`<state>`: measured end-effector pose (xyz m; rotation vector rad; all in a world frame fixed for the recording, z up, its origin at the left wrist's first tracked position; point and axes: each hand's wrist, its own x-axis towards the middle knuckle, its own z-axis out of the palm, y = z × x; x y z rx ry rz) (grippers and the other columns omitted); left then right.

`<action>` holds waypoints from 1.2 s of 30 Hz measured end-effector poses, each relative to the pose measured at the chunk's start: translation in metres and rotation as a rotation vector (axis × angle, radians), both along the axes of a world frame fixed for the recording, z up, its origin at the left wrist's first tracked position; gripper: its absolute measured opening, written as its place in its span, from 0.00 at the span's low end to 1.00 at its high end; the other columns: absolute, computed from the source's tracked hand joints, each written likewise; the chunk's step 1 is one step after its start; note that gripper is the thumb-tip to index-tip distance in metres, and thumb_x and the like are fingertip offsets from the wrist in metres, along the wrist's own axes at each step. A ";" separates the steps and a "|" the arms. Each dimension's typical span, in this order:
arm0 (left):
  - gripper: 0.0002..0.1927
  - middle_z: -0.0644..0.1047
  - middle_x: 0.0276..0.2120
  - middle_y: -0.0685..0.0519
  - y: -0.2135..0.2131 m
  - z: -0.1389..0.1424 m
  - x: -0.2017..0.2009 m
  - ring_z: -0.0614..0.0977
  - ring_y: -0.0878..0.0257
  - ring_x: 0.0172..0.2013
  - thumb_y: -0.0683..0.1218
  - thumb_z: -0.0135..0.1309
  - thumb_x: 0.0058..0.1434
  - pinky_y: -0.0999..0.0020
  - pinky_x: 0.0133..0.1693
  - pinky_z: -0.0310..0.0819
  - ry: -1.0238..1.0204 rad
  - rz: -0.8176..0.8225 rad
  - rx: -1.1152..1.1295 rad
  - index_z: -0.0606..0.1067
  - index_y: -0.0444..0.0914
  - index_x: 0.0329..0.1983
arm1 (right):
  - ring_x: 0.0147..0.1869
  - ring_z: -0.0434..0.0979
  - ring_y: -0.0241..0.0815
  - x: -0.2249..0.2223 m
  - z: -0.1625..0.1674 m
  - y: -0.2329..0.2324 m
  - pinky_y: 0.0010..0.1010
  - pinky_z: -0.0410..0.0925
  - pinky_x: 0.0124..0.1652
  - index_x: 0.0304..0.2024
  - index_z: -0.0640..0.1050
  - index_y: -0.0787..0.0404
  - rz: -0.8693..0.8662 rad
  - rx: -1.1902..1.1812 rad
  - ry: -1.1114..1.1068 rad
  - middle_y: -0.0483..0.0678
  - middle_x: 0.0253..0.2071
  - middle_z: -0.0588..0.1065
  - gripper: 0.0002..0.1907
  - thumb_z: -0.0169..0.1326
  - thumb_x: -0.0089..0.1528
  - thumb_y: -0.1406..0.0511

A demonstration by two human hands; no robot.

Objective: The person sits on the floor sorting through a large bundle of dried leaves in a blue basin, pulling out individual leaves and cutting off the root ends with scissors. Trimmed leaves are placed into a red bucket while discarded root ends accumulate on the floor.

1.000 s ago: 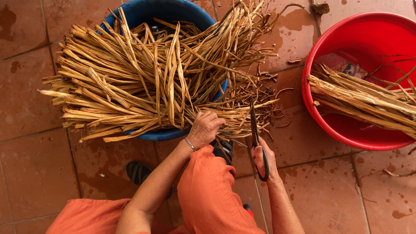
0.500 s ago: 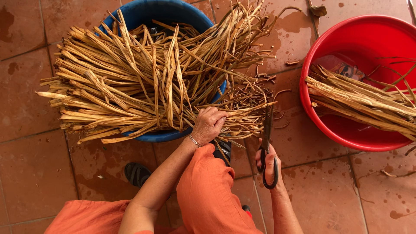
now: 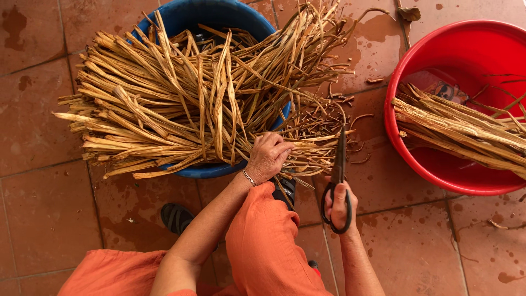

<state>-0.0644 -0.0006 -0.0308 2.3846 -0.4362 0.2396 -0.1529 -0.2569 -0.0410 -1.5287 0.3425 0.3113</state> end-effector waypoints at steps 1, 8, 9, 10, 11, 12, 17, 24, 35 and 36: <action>0.09 0.73 0.38 0.55 0.001 -0.001 0.001 0.74 0.60 0.43 0.46 0.60 0.63 0.61 0.49 0.65 -0.043 -0.004 0.003 0.81 0.44 0.46 | 0.17 0.59 0.27 -0.002 0.001 -0.001 0.21 0.56 0.17 0.55 0.74 0.66 -0.034 0.018 -0.019 0.39 0.20 0.64 0.38 0.40 0.67 0.39; 0.17 0.74 0.49 0.50 0.016 -0.028 0.044 0.74 0.58 0.50 0.45 0.55 0.70 0.62 0.54 0.67 -0.165 0.294 0.042 0.74 0.37 0.60 | 0.18 0.59 0.26 -0.018 0.006 -0.012 0.20 0.56 0.18 0.60 0.70 0.69 -0.105 0.000 -0.180 0.40 0.22 0.65 0.41 0.40 0.67 0.39; 0.18 0.74 0.49 0.50 0.018 -0.029 0.051 0.74 0.57 0.51 0.45 0.55 0.67 0.61 0.54 0.66 -0.176 0.328 0.091 0.74 0.36 0.59 | 0.19 0.59 0.26 -0.019 0.007 -0.012 0.20 0.56 0.18 0.61 0.69 0.69 -0.092 -0.008 -0.211 0.40 0.22 0.65 0.42 0.40 0.67 0.38; 0.20 0.74 0.49 0.49 0.019 -0.030 0.056 0.74 0.55 0.51 0.46 0.56 0.65 0.59 0.54 0.65 -0.189 0.361 0.140 0.73 0.35 0.59 | 0.20 0.60 0.26 -0.020 0.008 -0.010 0.20 0.57 0.19 0.62 0.69 0.69 -0.064 0.013 -0.225 0.40 0.23 0.66 0.43 0.41 0.66 0.38; 0.20 0.74 0.45 0.51 0.017 -0.029 0.060 0.74 0.56 0.48 0.47 0.57 0.64 0.58 0.52 0.64 -0.077 0.362 0.143 0.74 0.36 0.58 | 0.21 0.61 0.26 -0.020 0.008 -0.008 0.20 0.57 0.20 0.63 0.68 0.69 -0.036 0.035 -0.240 0.40 0.24 0.66 0.44 0.42 0.66 0.38; 0.19 0.75 0.41 0.52 0.015 -0.028 0.063 0.74 0.57 0.45 0.47 0.58 0.64 0.57 0.50 0.63 0.035 0.362 0.146 0.75 0.38 0.57 | 0.22 0.61 0.26 -0.020 0.008 -0.005 0.20 0.58 0.21 0.64 0.68 0.69 -0.008 0.056 -0.255 0.40 0.25 0.66 0.44 0.43 0.66 0.37; 0.16 0.75 0.36 0.53 0.009 -0.024 0.057 0.74 0.59 0.43 0.49 0.61 0.62 0.59 0.48 0.62 0.122 0.341 0.137 0.76 0.43 0.52 | 0.26 0.63 0.26 -0.014 0.009 0.005 0.20 0.60 0.26 0.67 0.68 0.68 0.162 -0.011 -0.230 0.39 0.28 0.70 0.44 0.43 0.66 0.38; 0.14 0.76 0.38 0.56 0.009 -0.035 0.067 0.73 0.61 0.41 0.49 0.58 0.64 0.60 0.46 0.62 0.055 0.320 0.186 0.77 0.40 0.51 | 0.25 0.63 0.27 -0.016 0.006 0.017 0.20 0.60 0.24 0.68 0.68 0.68 0.212 0.051 -0.129 0.40 0.28 0.71 0.42 0.45 0.66 0.41; 0.04 0.77 0.34 0.57 0.013 -0.002 0.007 0.75 0.63 0.39 0.45 0.55 0.67 0.65 0.49 0.66 0.191 0.034 -0.060 0.78 0.41 0.40 | 0.30 0.68 0.32 -0.010 0.001 0.014 0.26 0.65 0.30 0.71 0.65 0.62 0.346 -0.183 -0.179 0.42 0.33 0.74 0.45 0.39 0.66 0.37; 0.06 0.77 0.35 0.57 0.014 -0.001 0.003 0.75 0.62 0.39 0.45 0.54 0.67 0.65 0.48 0.66 0.180 0.022 -0.095 0.79 0.40 0.43 | 0.31 0.68 0.32 -0.010 0.001 0.014 0.27 0.66 0.31 0.71 0.65 0.62 0.346 -0.201 -0.177 0.42 0.34 0.74 0.45 0.39 0.66 0.37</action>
